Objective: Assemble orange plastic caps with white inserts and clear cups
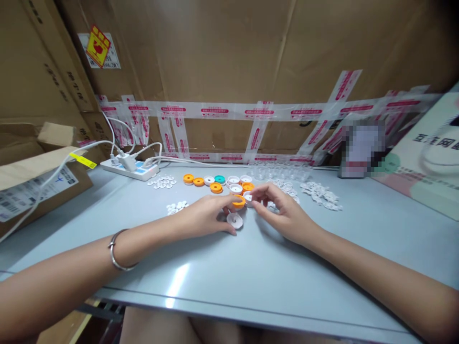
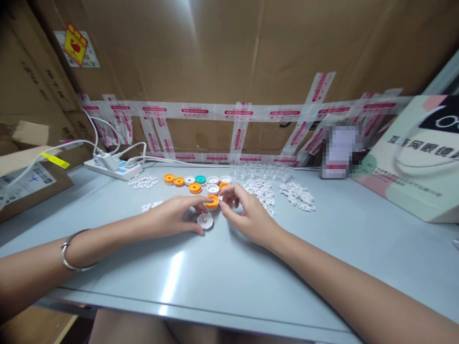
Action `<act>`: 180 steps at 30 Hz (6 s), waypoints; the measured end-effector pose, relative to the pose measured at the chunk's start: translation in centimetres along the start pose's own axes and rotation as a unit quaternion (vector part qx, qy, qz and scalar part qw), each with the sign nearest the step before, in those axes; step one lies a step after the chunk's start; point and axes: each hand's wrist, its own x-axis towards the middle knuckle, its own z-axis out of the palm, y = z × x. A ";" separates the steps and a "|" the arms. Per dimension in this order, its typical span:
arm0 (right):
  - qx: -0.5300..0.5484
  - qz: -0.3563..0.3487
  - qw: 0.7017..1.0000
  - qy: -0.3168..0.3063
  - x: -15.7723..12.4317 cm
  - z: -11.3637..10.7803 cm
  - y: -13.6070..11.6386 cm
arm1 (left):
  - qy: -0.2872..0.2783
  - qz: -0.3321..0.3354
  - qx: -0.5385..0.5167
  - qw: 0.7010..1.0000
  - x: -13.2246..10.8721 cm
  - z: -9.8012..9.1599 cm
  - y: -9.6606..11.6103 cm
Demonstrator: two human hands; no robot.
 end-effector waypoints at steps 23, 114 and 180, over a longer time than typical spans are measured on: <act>-0.022 0.028 0.990 -0.137 -0.6 1.3 0.2 | 0.006 -0.016 0.070 0.997 -0.8 -3.3 0.5; 0.028 0.003 0.991 -0.128 -0.3 1.4 -0.2 | 0.099 0.060 0.008 0.993 -0.2 0.1 0.2; 0.026 -0.012 0.990 -0.137 -0.3 1.1 0.4 | 0.120 0.111 0.065 0.984 -0.1 1.8 -0.3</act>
